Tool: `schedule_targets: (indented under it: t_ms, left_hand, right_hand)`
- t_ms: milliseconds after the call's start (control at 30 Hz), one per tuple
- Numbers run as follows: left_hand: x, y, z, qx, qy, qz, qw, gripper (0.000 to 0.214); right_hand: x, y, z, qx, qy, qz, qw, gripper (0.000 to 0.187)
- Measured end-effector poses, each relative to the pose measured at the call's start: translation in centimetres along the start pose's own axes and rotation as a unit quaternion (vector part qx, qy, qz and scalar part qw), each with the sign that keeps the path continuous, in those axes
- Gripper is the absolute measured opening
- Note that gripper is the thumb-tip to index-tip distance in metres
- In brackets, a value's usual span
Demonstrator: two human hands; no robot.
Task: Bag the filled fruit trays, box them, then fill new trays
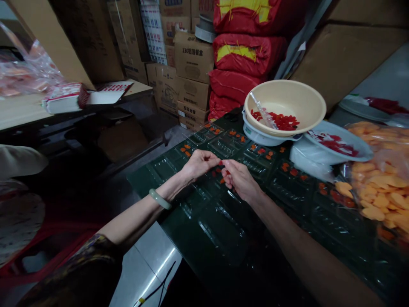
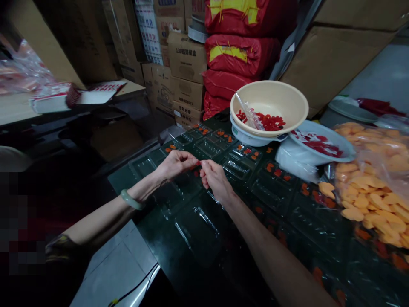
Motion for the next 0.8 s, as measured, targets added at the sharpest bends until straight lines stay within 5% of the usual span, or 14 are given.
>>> schedule_targets:
  t_ms: [133,233,400,533,800]
  left_hand:
    - [0.8,-0.3,0.8,0.062,-0.005,-0.027,0.998,0.016]
    - [0.5,-0.4,0.0,0.031,-0.041,-0.002,0.999,0.011]
    - [-0.7,-0.3,-2.7,-0.109,-0.193,0.076,0.972,0.006]
    - [-0.8,-0.3,-3.5,-0.143,-0.264,0.079,0.951,0.018]
    - [-1.1,-0.7,-4.4,-0.192,-0.374,0.07,0.905,0.011]
  right_hand:
    - [0.2,-1.1,-0.3,0.07,0.134,-0.019,0.988,0.029]
    - [0.0,-0.6,0.6,0.093,0.145,0.0,0.985,0.027]
    - [-0.9,1.1,2.0,0.007,-0.064,0.05,0.997,0.016]
    - [-1.0,2.2,2.3,-0.06,-0.236,0.064,0.968,0.005]
    - [-1.2,2.6,2.3,-0.021,-0.182,0.021,0.983,0.024]
Point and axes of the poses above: each hand's wrist, its own y-axis towards the middle knuckle, its own x-axis out of the palm, z = x × y, the point moved 6 cm from there along y, towards the middle knuckle
